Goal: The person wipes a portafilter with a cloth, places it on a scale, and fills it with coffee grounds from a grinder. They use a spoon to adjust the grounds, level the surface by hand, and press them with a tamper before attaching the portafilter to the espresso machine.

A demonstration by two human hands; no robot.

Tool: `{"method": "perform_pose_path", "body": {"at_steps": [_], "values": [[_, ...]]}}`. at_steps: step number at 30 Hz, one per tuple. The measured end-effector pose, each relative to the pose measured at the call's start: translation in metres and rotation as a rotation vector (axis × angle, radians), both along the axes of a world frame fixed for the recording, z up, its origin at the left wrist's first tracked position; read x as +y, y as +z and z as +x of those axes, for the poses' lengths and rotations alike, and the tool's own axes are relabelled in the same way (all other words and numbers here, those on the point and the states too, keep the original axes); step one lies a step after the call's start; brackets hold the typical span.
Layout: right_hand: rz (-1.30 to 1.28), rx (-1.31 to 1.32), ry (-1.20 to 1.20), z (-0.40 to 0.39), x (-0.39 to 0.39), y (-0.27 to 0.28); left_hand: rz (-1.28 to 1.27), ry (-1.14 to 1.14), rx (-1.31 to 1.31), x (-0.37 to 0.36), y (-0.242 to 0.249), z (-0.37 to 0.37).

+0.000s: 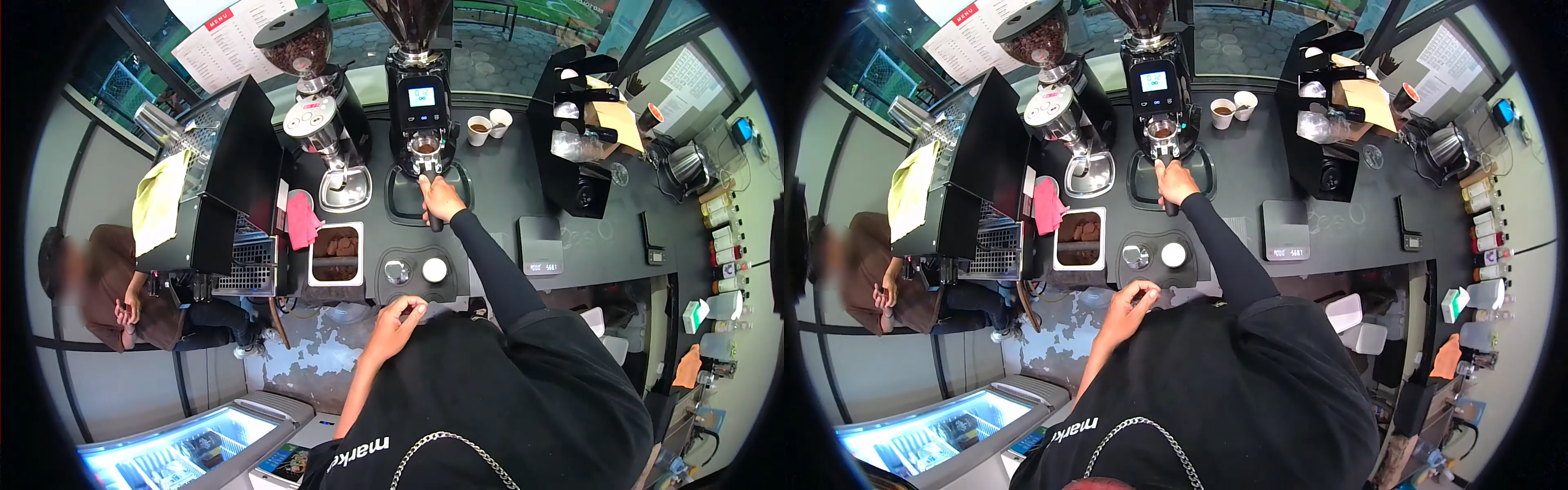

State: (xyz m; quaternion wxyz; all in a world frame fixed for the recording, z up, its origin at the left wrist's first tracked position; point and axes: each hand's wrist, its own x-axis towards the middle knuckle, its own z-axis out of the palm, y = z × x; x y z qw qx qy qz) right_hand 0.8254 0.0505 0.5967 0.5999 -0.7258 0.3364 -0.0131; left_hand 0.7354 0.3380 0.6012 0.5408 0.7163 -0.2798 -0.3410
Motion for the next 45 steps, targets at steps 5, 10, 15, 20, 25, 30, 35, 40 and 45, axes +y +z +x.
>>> {"method": "perform_pose_path", "body": {"at_steps": [5, 10, 15, 20, 25, 30, 35, 40, 45], "values": [[-0.091, -0.027, 0.025, 0.0, -0.003, -0.011, -0.029, -0.001, -0.044, -0.021, 0.001, -0.003], [-0.014, -0.033, 0.034, -0.001, -0.005, -0.003, -0.072, 0.157, -0.157, -0.052, 0.011, 0.038], [0.007, -0.03, 0.045, 0.002, -0.008, -0.003, 0.177, 0.167, -0.303, -0.112, 0.033, 0.071], [-0.255, 0.003, 0.164, 0.002, -0.014, -0.008, 0.162, 0.12, 0.081, -0.145, -0.014, 0.081], [-0.253, -0.011, 0.12, 0.007, -0.008, -0.007, -0.228, 0.318, 0.424, -0.149, -0.043, 0.07], [-0.338, 0.04, 0.136, 0.008, -0.011, -0.012, -0.228, 0.324, 0.332, -0.151, -0.035, 0.066], [-0.355, 0.036, 0.137, 0.007, -0.015, -0.012, -0.196, 0.303, 0.175, -0.15, -0.021, 0.058], [-0.314, 0.133, 0.172, 0.005, -0.018, -0.001, -0.16, 0.239, 0.123, -0.148, -0.027, 0.061], [-0.412, 0.128, 0.145, 0.007, -0.016, -0.009, -0.132, 0.226, -0.039, -0.141, -0.029, 0.073]]}}
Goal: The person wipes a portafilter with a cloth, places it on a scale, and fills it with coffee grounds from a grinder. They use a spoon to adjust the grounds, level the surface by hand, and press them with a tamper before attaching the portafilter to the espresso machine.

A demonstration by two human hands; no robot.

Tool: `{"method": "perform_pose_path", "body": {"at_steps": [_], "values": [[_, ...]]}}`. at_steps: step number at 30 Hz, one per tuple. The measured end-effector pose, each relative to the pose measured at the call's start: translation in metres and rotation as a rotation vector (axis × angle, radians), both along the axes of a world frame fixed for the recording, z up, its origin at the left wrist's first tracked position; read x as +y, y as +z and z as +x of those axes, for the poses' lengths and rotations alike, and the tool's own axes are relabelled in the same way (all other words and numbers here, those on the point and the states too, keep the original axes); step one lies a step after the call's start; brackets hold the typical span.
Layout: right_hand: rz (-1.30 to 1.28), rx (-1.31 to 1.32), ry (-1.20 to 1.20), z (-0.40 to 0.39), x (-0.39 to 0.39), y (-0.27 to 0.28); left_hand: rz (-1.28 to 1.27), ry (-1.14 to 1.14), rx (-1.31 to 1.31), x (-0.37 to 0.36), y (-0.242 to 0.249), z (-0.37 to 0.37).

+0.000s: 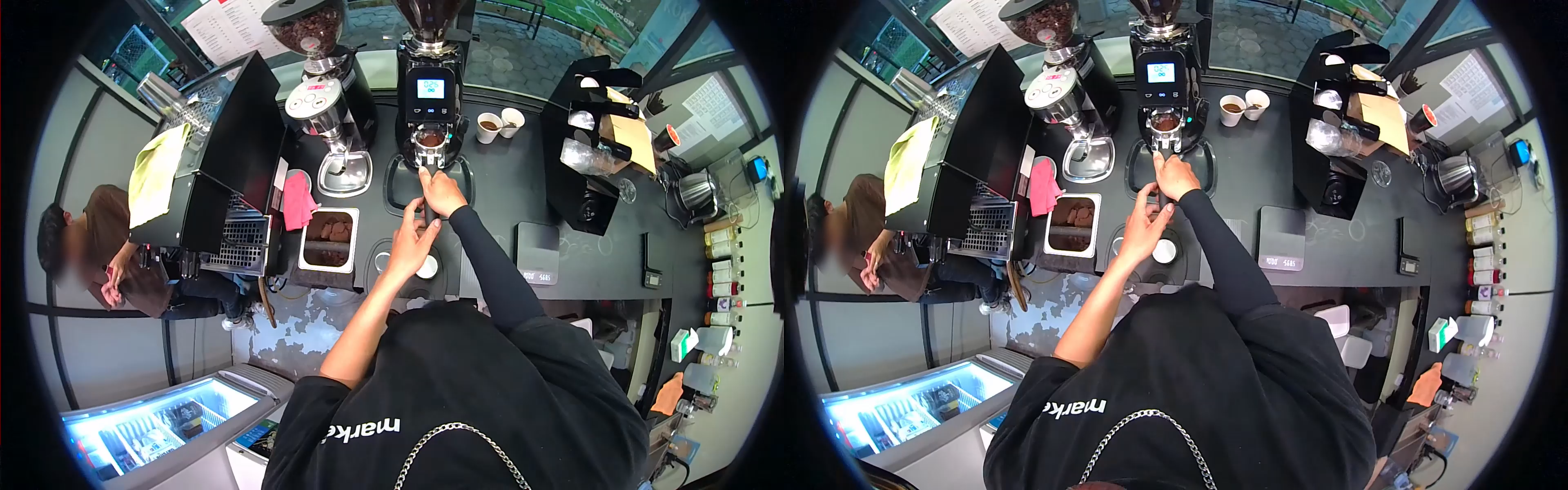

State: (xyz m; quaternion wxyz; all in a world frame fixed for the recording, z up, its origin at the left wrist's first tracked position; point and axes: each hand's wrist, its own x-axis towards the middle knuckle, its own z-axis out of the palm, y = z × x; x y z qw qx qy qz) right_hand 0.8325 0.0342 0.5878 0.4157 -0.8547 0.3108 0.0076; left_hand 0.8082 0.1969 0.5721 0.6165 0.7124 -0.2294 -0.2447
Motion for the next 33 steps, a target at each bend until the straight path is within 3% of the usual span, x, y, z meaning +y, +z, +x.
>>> {"method": "perform_pose_path", "body": {"at_steps": [3, 5, 6, 11, 14, 17, 21, 33], "values": [[-0.057, -0.023, 0.017, -0.001, -0.003, -0.002, 0.19, -0.041, -0.154, 0.008, 0.035, 0.029], [0.105, -0.025, 0.063, -0.003, -0.005, 0.006, 0.272, -0.006, -0.353, 0.007, 0.036, 0.064], [0.278, -0.026, -0.005, -0.005, 0.001, 0.017, 0.231, 0.022, -0.407, 0.003, 0.054, 0.077], [0.333, -0.051, -0.024, -0.008, 0.003, 0.02, -0.041, 0.115, -0.749, -0.037, 0.129, 0.155], [0.368, -0.023, -0.023, -0.008, 0.002, 0.025, 0.092, 0.009, -1.002, -0.057, 0.176, 0.184], [0.344, -0.023, 0.005, -0.009, 0.001, 0.025, 0.11, -0.098, -1.21, -0.083, 0.179, 0.205], [0.324, -0.005, -0.001, -0.007, -0.001, 0.019, 0.297, -0.079, -1.174, -0.096, 0.178, 0.203], [0.361, -0.044, -0.005, -0.008, 0.001, 0.023, 0.331, 0.016, -1.109, -0.105, 0.183, 0.199]]}}
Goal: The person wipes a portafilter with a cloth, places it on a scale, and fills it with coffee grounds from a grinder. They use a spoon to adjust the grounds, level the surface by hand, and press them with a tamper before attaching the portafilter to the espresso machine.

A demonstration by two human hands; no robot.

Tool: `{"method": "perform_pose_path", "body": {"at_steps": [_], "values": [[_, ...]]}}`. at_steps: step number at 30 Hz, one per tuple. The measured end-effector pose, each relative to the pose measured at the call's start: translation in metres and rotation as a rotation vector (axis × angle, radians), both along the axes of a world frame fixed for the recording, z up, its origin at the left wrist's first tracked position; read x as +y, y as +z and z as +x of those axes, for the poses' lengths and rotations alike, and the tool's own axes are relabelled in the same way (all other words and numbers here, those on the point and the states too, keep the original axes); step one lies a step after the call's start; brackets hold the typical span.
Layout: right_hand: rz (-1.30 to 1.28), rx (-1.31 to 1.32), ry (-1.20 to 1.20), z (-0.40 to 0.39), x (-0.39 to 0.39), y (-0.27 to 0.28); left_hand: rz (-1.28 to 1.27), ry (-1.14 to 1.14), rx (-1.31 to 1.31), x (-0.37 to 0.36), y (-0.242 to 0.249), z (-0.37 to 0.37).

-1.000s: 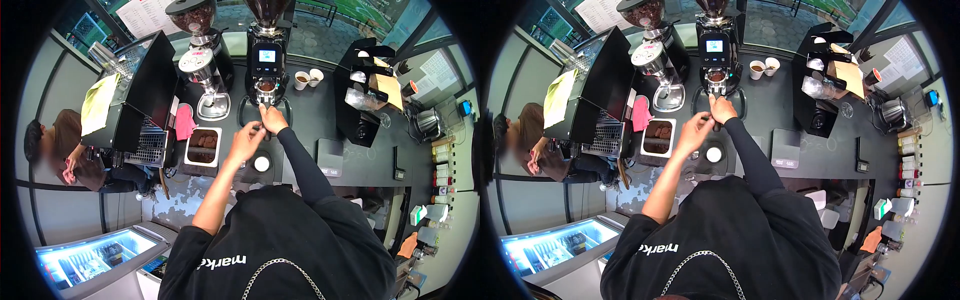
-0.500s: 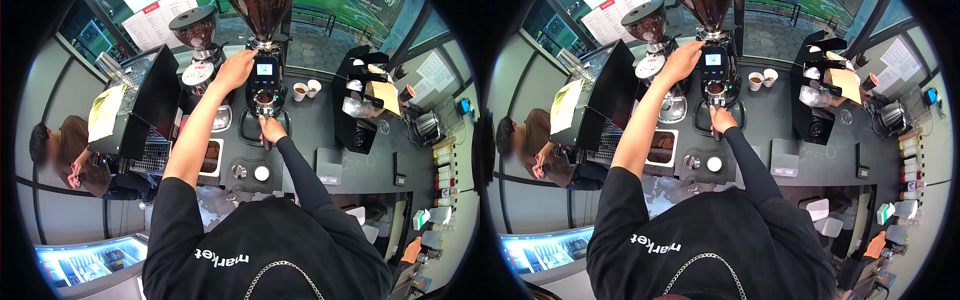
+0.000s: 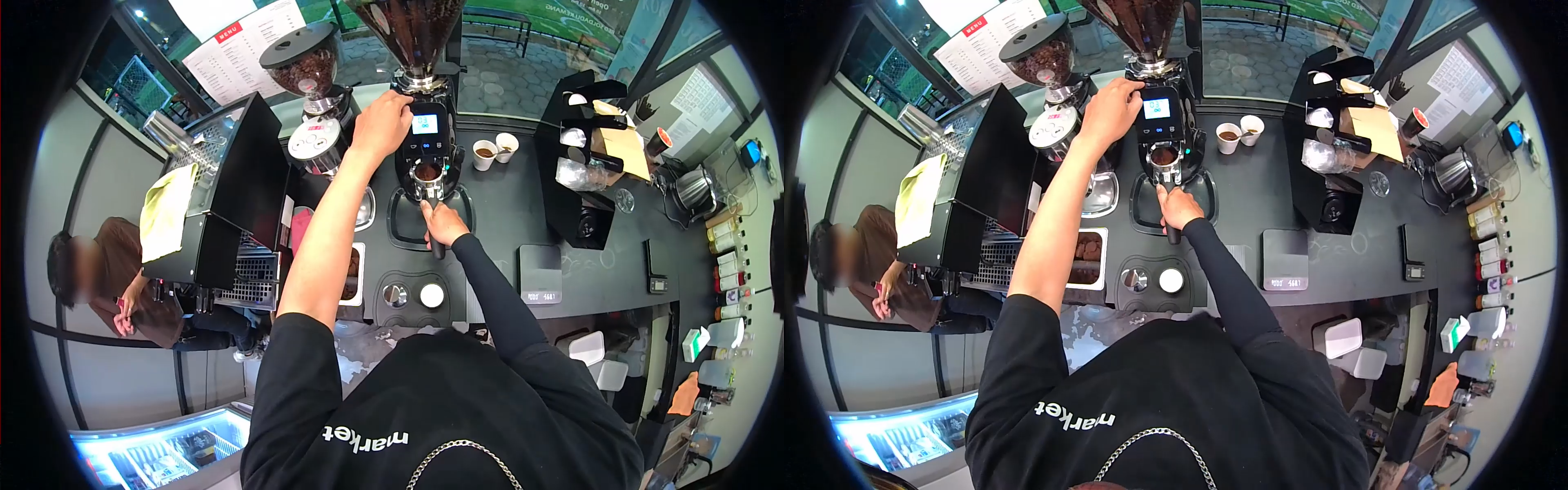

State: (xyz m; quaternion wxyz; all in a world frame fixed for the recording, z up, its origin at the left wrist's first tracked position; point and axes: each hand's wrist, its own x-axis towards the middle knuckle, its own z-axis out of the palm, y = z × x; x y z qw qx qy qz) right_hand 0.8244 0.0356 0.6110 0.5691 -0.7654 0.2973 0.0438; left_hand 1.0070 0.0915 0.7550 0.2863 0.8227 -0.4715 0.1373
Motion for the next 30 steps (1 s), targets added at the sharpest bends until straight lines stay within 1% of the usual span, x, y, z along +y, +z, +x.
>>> {"method": "perform_pose_path", "body": {"at_steps": [5, 12, 14, 18, 21, 30], "values": [[0.023, 0.014, -0.029, -0.001, 0.001, 0.001, -0.033, -0.009, -0.062, -0.004, -0.005, 0.002], [-0.009, 0.028, -0.015, 0.002, 0.003, 0.001, 0.01, -0.021, -0.036, -0.005, -0.003, 0.004], [-0.045, 0.015, -0.01, 0.002, 0.003, -0.003, 0.034, -0.018, -0.082, -0.004, -0.002, 0.005], [-0.051, 0.033, -0.05, 0.002, 0.007, -0.002, 0.066, -0.001, -0.064, -0.004, 0.001, 0.004], [-0.071, 0.03, -0.036, 0.003, 0.006, -0.002, 0.082, 0.005, -0.072, -0.004, 0.001, 0.005], [-0.043, 0.043, -0.022, 0.001, 0.003, 0.005, 0.116, 0.02, -0.094, -0.005, 0.004, 0.002]]}}
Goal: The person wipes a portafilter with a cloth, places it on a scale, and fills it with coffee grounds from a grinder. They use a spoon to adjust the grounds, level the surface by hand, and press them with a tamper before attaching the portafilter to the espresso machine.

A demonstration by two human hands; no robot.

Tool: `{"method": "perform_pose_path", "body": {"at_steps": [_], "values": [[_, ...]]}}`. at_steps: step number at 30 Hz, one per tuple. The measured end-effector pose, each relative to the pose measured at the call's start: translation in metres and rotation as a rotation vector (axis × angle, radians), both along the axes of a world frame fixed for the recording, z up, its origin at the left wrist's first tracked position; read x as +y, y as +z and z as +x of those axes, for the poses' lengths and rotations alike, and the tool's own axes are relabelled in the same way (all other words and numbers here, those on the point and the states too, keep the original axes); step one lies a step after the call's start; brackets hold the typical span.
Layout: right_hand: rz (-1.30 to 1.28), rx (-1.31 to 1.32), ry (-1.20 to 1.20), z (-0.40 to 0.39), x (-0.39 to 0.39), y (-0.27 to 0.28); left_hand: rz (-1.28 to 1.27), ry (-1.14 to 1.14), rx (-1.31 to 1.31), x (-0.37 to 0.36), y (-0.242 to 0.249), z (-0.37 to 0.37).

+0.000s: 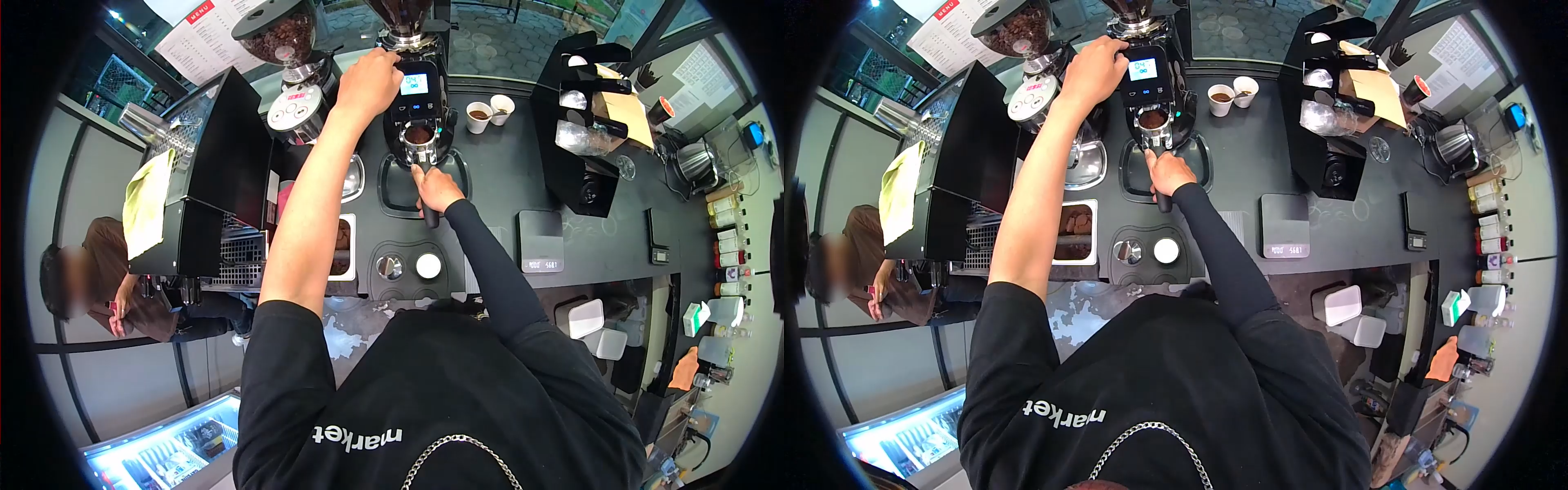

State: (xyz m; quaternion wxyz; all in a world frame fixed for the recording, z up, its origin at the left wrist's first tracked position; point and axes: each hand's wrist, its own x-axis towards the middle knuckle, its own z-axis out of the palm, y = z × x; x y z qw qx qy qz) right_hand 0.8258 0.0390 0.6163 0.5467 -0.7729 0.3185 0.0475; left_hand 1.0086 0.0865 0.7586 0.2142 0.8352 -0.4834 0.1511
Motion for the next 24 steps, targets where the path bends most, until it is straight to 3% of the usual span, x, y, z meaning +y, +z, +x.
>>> {"method": "perform_pose_path", "body": {"at_steps": [24], "values": [[0.01, 0.023, -0.015, 0.002, 0.001, -0.005, -0.001, -0.005, -0.067, -0.011, -0.009, 0.01]]}}
